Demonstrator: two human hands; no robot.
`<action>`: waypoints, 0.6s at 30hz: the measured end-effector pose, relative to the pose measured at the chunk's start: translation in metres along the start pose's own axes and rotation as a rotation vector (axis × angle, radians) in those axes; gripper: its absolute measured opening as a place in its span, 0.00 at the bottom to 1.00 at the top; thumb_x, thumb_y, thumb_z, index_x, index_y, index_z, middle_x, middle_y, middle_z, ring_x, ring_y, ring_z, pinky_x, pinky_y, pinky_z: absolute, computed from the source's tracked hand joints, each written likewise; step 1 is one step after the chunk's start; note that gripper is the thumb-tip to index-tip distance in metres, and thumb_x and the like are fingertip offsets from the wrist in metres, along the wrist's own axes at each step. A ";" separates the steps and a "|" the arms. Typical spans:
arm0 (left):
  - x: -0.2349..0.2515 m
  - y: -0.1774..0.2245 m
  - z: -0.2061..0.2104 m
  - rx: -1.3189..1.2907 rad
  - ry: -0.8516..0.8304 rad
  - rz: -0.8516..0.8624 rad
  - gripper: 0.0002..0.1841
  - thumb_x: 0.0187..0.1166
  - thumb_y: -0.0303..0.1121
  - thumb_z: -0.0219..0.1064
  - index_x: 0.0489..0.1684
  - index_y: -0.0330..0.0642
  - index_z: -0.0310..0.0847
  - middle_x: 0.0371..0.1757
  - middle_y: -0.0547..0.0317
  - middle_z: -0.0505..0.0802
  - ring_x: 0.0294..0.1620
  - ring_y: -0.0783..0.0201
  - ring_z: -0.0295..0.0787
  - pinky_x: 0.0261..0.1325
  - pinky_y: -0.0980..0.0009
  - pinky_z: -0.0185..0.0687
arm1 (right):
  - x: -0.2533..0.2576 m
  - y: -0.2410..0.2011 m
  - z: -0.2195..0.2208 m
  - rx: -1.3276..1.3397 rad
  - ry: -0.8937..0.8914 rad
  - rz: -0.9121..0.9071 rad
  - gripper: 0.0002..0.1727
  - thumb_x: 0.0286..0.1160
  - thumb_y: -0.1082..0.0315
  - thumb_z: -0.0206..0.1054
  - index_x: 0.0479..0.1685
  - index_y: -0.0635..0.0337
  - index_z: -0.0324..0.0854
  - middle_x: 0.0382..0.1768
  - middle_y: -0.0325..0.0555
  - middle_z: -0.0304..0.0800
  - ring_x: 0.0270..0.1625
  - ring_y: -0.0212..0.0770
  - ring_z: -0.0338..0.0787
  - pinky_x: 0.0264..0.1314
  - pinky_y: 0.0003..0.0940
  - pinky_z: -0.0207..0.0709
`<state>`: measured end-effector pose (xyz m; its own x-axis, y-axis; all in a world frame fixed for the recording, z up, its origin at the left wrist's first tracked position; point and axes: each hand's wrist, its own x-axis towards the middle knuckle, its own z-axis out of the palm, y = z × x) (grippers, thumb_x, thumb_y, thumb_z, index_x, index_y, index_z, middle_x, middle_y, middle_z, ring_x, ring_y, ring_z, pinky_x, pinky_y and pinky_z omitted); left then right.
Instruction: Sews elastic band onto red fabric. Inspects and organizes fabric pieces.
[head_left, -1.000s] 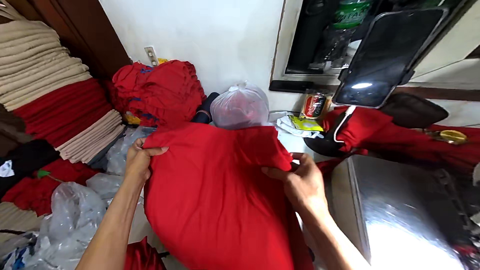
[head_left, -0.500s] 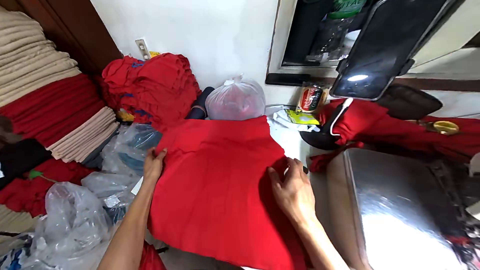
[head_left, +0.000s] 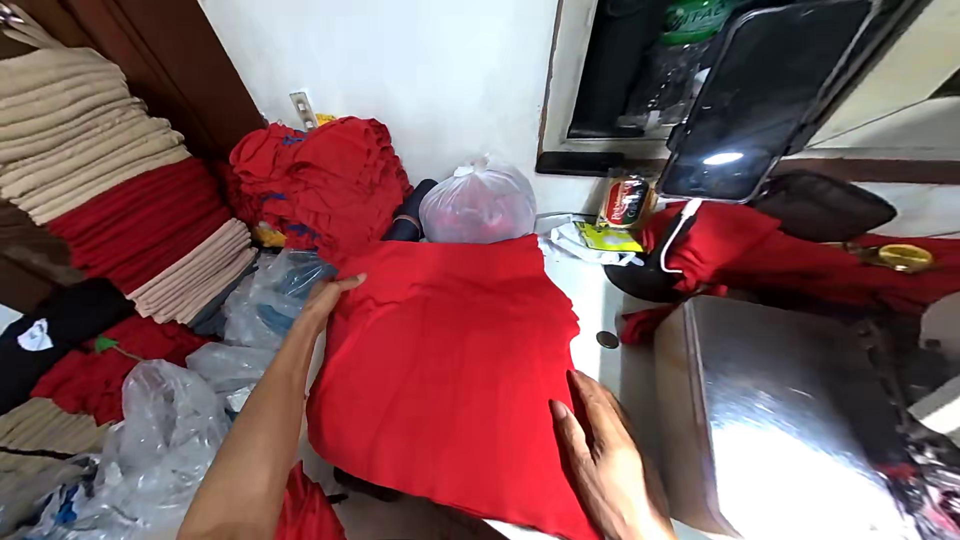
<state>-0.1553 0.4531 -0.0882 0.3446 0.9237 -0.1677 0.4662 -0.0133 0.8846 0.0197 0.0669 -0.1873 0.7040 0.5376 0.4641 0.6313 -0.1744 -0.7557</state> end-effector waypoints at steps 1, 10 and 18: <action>0.003 0.005 0.000 0.012 -0.031 -0.030 0.33 0.71 0.49 0.79 0.67 0.31 0.81 0.60 0.38 0.91 0.63 0.47 0.88 0.68 0.45 0.81 | 0.000 -0.001 0.000 -0.001 -0.002 0.013 0.34 0.86 0.49 0.55 0.74 0.75 0.78 0.73 0.69 0.81 0.79 0.59 0.79 0.86 0.44 0.66; -0.060 0.049 0.021 0.436 0.044 0.302 0.33 0.53 0.34 0.89 0.60 0.33 0.83 0.50 0.37 0.93 0.56 0.40 0.90 0.60 0.36 0.83 | 0.000 -0.002 -0.001 0.006 -0.003 0.028 0.33 0.85 0.52 0.56 0.72 0.75 0.79 0.72 0.70 0.82 0.79 0.60 0.79 0.86 0.45 0.65; -0.128 0.005 0.091 0.893 0.392 1.376 0.11 0.51 0.21 0.73 0.32 0.41 0.88 0.51 0.49 0.96 0.42 0.52 0.94 0.38 0.56 0.85 | -0.001 -0.003 -0.002 0.011 -0.002 0.014 0.33 0.85 0.52 0.56 0.71 0.76 0.79 0.71 0.71 0.82 0.78 0.61 0.80 0.86 0.46 0.66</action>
<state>-0.1232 0.3005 -0.1021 0.7142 0.0738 0.6961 0.3435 -0.9034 -0.2566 0.0184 0.0652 -0.1847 0.7119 0.5370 0.4527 0.6178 -0.1723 -0.7672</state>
